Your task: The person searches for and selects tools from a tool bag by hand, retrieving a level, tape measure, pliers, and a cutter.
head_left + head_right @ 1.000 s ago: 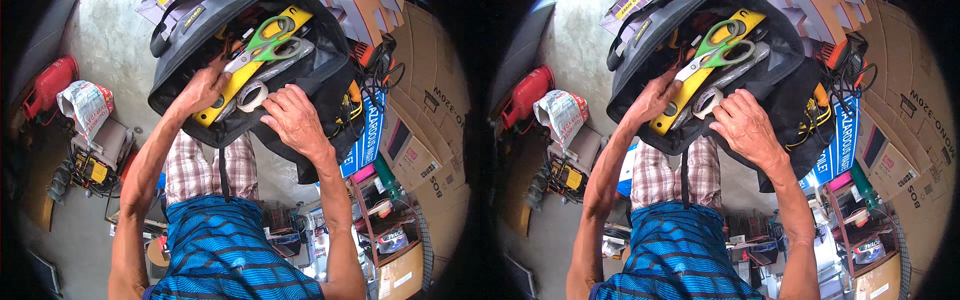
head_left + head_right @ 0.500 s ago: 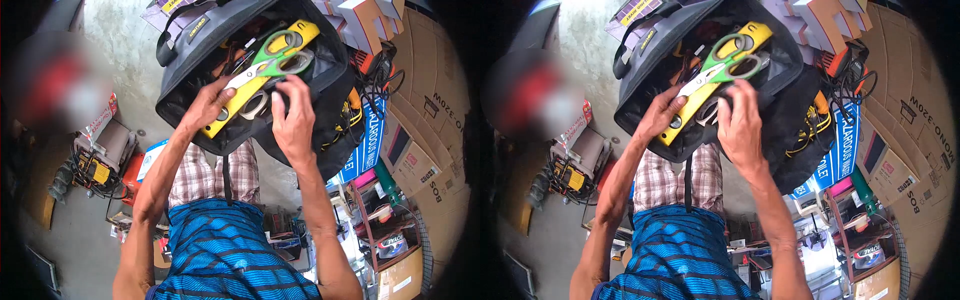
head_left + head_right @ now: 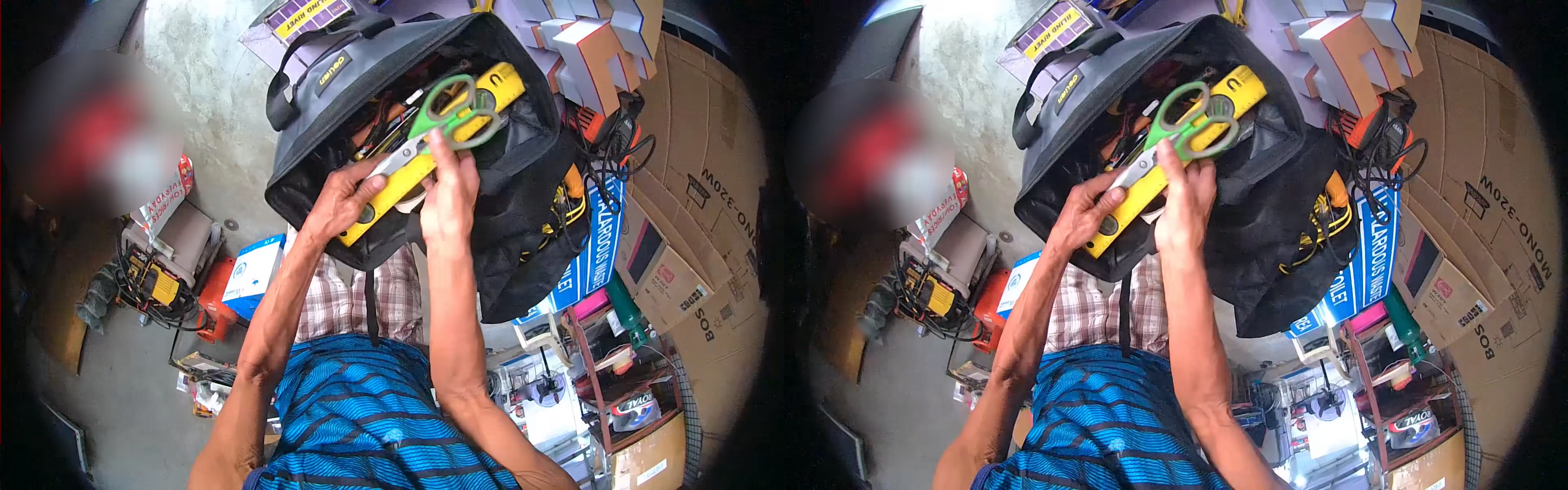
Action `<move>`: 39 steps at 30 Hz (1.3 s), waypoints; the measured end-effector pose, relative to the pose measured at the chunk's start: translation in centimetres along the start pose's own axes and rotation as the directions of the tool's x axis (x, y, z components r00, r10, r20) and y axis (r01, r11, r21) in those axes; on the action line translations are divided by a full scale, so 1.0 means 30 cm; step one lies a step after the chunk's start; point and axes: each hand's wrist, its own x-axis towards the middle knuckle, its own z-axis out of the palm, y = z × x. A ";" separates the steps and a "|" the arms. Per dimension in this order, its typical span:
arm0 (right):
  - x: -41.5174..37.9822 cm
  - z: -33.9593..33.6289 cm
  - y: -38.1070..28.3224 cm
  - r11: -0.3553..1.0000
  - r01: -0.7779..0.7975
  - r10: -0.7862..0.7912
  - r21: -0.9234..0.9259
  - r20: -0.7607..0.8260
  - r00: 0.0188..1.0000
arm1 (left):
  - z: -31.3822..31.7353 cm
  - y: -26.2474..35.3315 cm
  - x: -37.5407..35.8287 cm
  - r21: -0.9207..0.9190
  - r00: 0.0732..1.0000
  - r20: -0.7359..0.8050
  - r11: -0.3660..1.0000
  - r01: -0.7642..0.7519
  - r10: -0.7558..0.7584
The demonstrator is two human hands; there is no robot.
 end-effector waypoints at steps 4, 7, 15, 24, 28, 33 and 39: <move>0.017 -0.005 -0.004 0.988 -0.047 0.046 0.144 0.010 0.999 | 0.022 0.033 -0.044 0.378 0.993 0.004 0.920 -0.108 0.115; 0.044 -0.040 -0.020 0.992 0.006 -0.009 0.126 0.022 1.000 | 0.123 0.068 -0.079 0.561 0.983 -0.071 0.822 -0.101 0.169; 0.084 -0.086 -0.039 0.989 0.036 -0.029 0.147 -0.050 0.998 | 0.117 0.082 -0.192 0.501 0.984 -0.112 0.863 -0.063 0.137; 0.075 -0.084 -0.042 0.998 0.033 -0.027 0.053 -0.113 0.993 | -0.077 0.016 -0.149 0.774 0.935 -0.278 0.628 0.081 0.222; 0.061 -0.085 -0.048 0.996 0.027 -0.020 0.084 -0.091 0.996 | -0.113 0.006 -0.115 0.742 0.945 -0.287 0.660 0.114 0.160; 0.033 -0.088 -0.045 0.985 -0.023 0.039 0.173 -0.092 0.995 | -0.139 -0.001 -0.102 0.652 0.926 -0.368 0.734 0.189 0.088; 0.041 -0.125 -0.028 0.979 -0.035 0.041 0.199 -0.028 0.999 | -0.135 0.045 -0.082 0.653 0.923 -0.377 0.729 0.205 0.078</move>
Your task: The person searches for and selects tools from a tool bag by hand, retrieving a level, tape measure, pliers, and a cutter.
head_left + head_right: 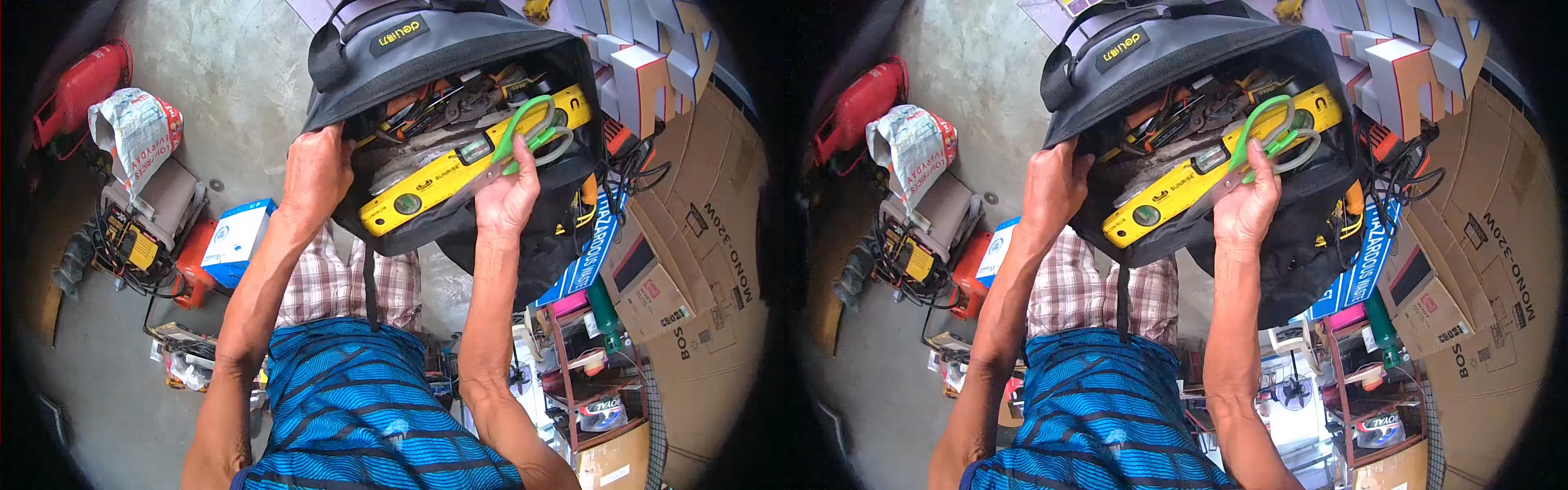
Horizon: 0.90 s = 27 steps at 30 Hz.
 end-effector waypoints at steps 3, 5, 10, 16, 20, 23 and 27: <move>0.001 -0.012 0.000 1.000 -0.017 0.016 0.011 0.018 1.000 | 0.006 0.017 0.002 -0.061 0.999 -0.025 0.998 -0.024 0.022; 0.005 -0.017 0.002 0.999 -0.026 0.026 0.021 0.031 0.999 | 0.012 0.016 0.003 -0.090 0.997 -0.047 0.994 -0.065 0.061; 0.003 -0.026 0.003 1.000 -0.029 0.028 0.012 0.042 0.999 | 0.012 0.028 -0.004 -0.076 0.999 -0.033 0.996 -0.041 0.039; 0.001 -0.021 -0.004 0.998 -0.057 0.056 0.038 0.040 0.998 | 0.024 0.099 0.022 -0.270 0.969 -0.043 0.931 -0.247 0.244; 0.001 -0.013 -0.019 0.994 -0.101 0.099 0.049 0.052 0.994 | 0.111 0.193 0.122 -0.287 0.904 -0.116 0.858 -0.427 0.411; 0.018 -0.040 -0.012 0.997 -0.078 0.076 0.018 0.076 0.994 | 0.166 0.242 0.179 -0.290 0.929 0.029 0.893 -0.345 0.369; 0.001 -0.026 0.002 0.997 0.033 -0.025 -0.076 0.103 0.994 | 0.256 0.247 0.162 -0.417 0.912 0.006 0.830 -0.371 0.410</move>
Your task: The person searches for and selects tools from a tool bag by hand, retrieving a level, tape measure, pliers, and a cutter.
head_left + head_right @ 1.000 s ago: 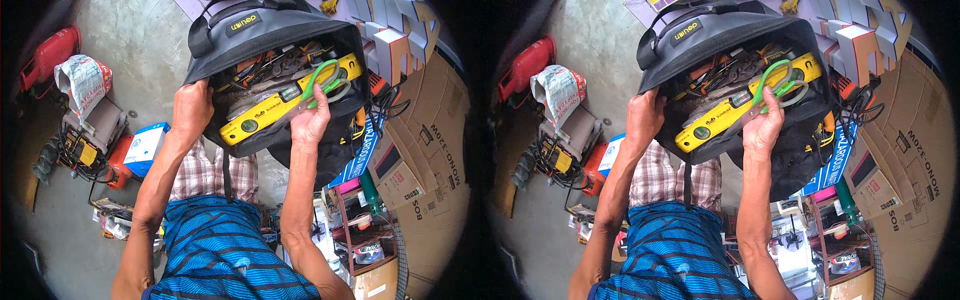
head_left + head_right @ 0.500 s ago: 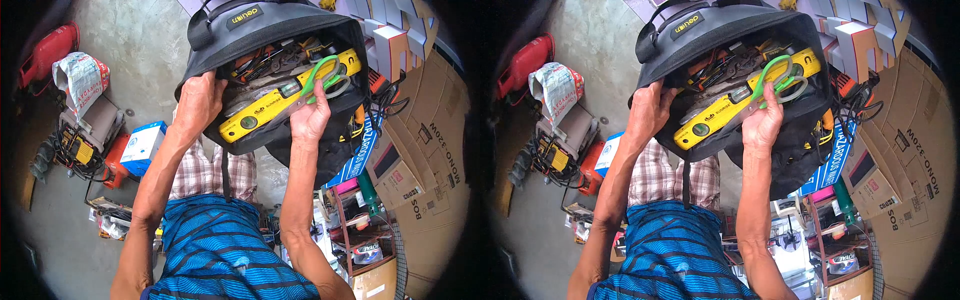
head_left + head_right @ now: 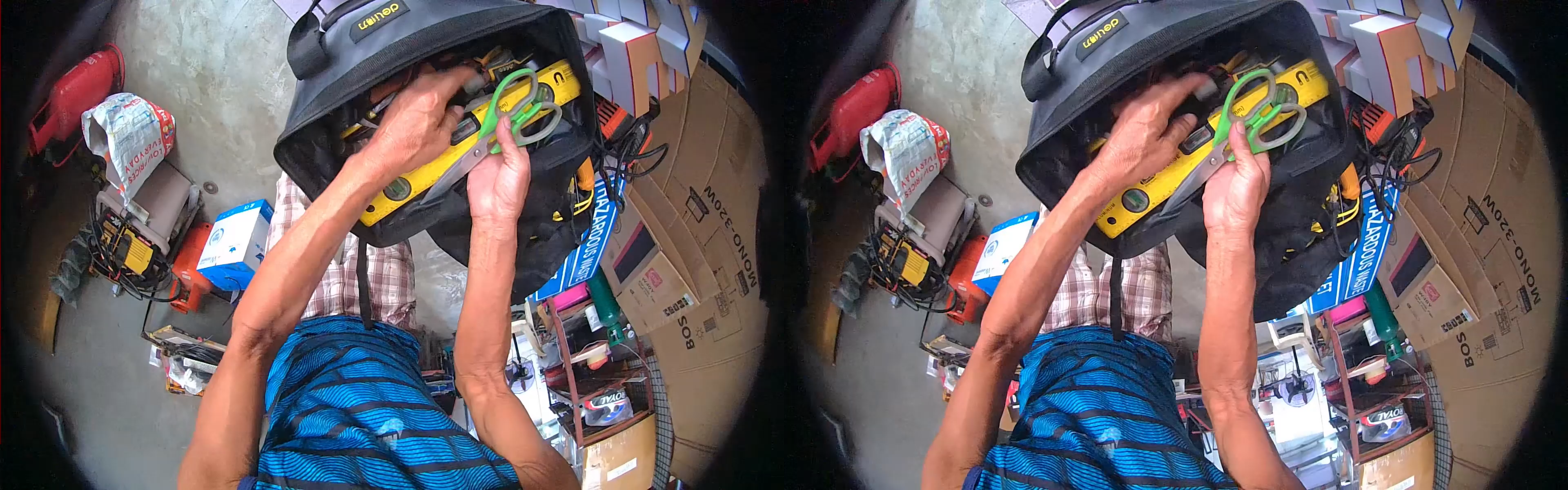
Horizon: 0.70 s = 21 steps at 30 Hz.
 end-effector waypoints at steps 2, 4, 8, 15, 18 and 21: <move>-0.008 0.002 0.009 0.997 0.051 -0.051 -0.051 -0.002 0.999 | 0.036 0.008 -0.031 -0.135 0.999 0.038 0.991 -0.009 0.014; -0.025 0.014 0.016 0.988 0.100 -0.104 -0.118 -0.028 0.994 | 0.054 0.026 -0.065 -0.139 1.000 0.022 0.990 -0.014 0.017; -0.078 0.018 0.008 0.981 0.078 -0.095 -0.179 -0.088 0.992 | 0.070 0.038 -0.088 -0.109 1.000 0.013 0.994 -0.002 0.003; -0.168 0.035 -0.082 0.933 0.057 -0.044 -0.356 0.044 0.998 | 0.077 0.046 -0.100 -0.086 1.000 0.021 0.996 -0.020 0.022; -0.207 0.054 -0.167 0.619 0.190 -0.200 -0.762 0.081 0.976 | 0.090 0.068 -0.103 0.019 1.000 0.016 1.000 -0.002 0.001; -0.189 0.096 -0.238 0.394 0.429 -0.403 -0.813 0.267 0.876 | 0.100 0.080 -0.102 0.075 1.000 0.016 0.997 0.021 -0.022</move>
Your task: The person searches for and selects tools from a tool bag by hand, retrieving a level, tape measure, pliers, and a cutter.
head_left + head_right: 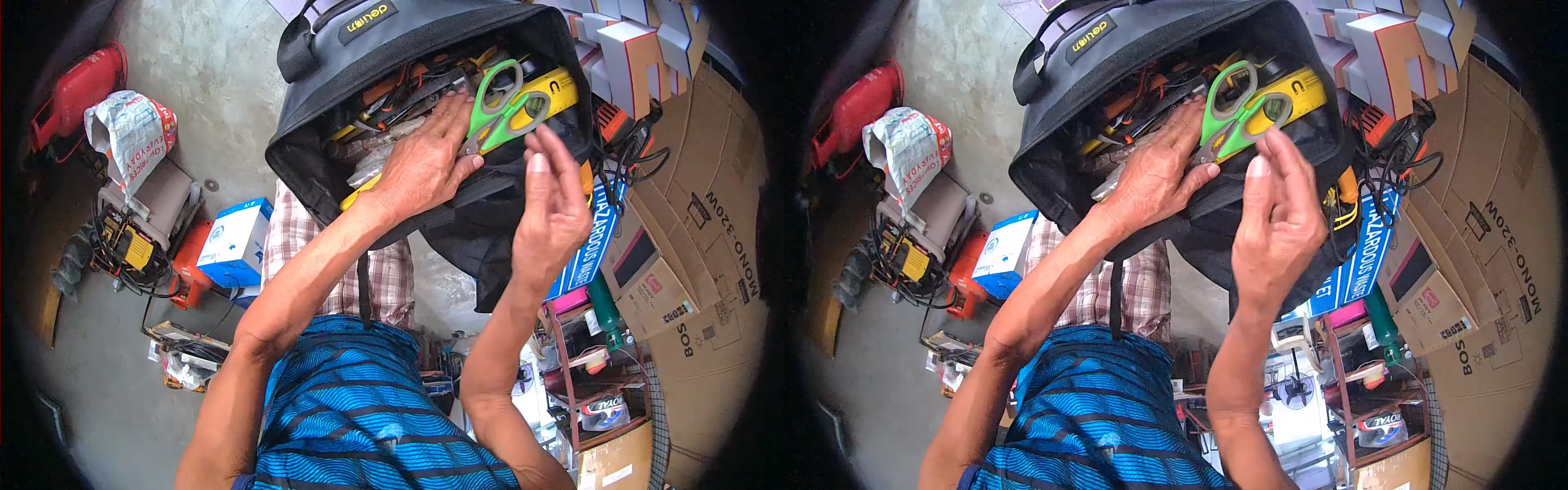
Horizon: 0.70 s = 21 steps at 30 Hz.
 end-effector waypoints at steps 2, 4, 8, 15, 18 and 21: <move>0.092 -0.018 -0.007 0.905 0.370 -0.344 -0.211 0.149 0.927 | 0.008 0.006 -0.001 0.049 1.000 -0.004 0.999 -0.009 0.009; 0.176 0.024 -0.029 0.827 0.518 -0.454 -0.217 0.286 0.844 | 0.012 0.011 -0.001 0.102 1.000 -0.009 0.995 -0.017 0.018; 0.359 0.159 0.110 0.513 0.843 -0.605 -0.161 0.629 0.488 | 0.012 0.016 -0.006 0.198 0.998 -0.001 0.978 -0.062 0.063; 0.597 0.277 0.249 0.211 0.916 -0.172 -0.341 0.909 0.378 | -0.035 -0.001 -0.019 -0.078 0.998 0.016 0.996 -0.053 0.055; 0.646 0.294 0.323 0.214 0.966 -0.567 -0.143 0.787 0.243 | -0.033 -0.006 -0.049 -0.089 0.999 -0.016 0.995 -0.052 0.051; 0.640 0.271 0.318 0.141 0.970 -0.439 -0.197 0.866 0.240 | -0.016 0.011 -0.069 0.001 0.999 -0.027 0.999 -0.038 0.038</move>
